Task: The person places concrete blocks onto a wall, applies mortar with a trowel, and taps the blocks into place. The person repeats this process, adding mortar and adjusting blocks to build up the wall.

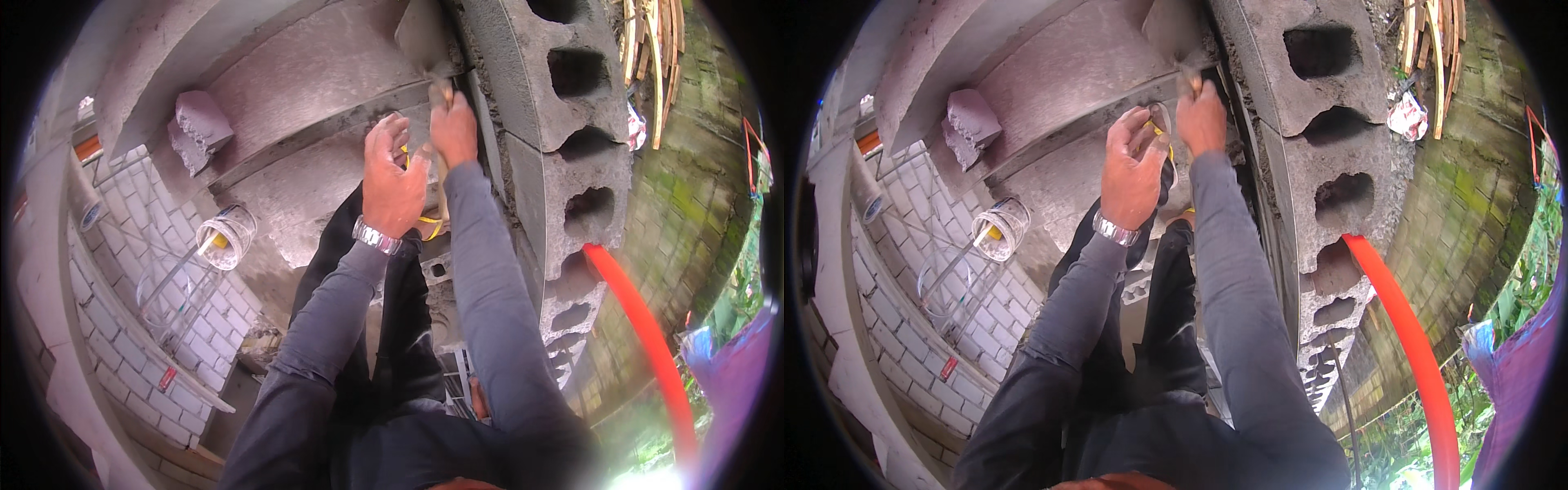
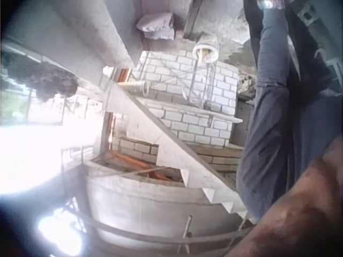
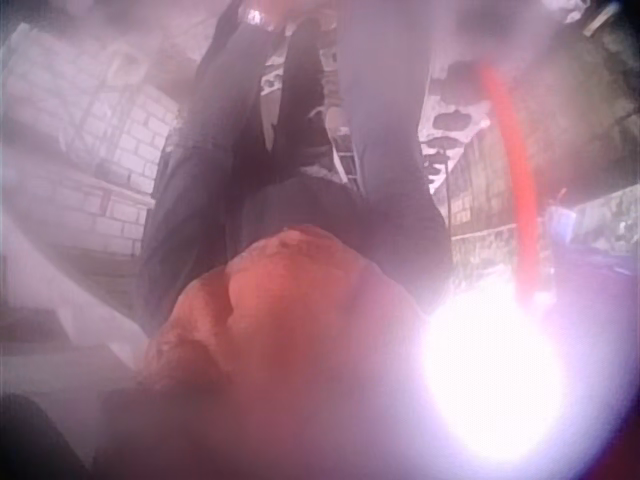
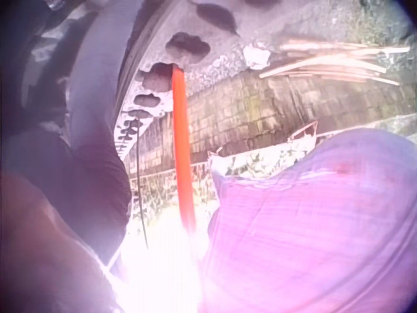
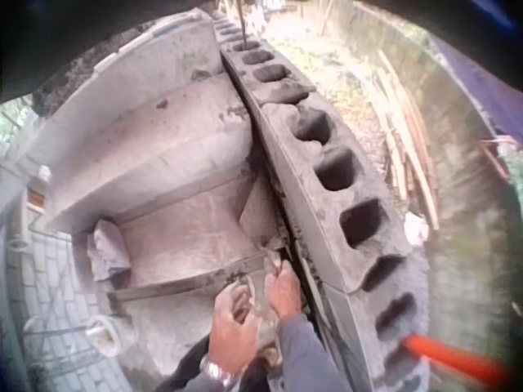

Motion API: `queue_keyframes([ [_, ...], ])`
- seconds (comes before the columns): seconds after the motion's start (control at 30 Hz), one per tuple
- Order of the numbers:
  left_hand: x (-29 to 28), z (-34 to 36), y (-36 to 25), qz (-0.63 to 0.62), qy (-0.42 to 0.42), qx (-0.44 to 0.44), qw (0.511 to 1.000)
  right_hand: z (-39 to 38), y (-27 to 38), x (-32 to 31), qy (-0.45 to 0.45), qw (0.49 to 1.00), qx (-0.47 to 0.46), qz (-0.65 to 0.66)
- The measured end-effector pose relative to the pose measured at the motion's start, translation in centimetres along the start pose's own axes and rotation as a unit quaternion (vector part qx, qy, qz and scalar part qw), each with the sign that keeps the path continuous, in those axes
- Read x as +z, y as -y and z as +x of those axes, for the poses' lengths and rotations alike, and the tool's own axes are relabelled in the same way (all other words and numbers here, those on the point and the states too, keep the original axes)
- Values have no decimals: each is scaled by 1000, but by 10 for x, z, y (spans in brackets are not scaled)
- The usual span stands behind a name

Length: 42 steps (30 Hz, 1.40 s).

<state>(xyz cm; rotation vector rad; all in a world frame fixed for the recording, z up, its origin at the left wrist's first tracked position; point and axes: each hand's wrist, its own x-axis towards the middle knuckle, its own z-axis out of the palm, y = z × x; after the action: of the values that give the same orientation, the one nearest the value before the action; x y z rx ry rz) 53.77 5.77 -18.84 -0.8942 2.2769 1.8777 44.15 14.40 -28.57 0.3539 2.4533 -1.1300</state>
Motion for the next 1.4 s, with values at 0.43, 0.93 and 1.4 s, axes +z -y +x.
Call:
queue_keyframes([
  [0.43, -12, -6, -9, -42, 30, -63, 997, -21, -71, 6, -31, 998, 42, -22],
  [0.93, -14, -34, 11, -48, 88, -50, 994, -130, -198, -9, -80, 995, 36, 36],
  [1.4, -15, -48, 13, 1, 152, -33, 988, -217, -294, -26, -99, 993, 35, 57],
])
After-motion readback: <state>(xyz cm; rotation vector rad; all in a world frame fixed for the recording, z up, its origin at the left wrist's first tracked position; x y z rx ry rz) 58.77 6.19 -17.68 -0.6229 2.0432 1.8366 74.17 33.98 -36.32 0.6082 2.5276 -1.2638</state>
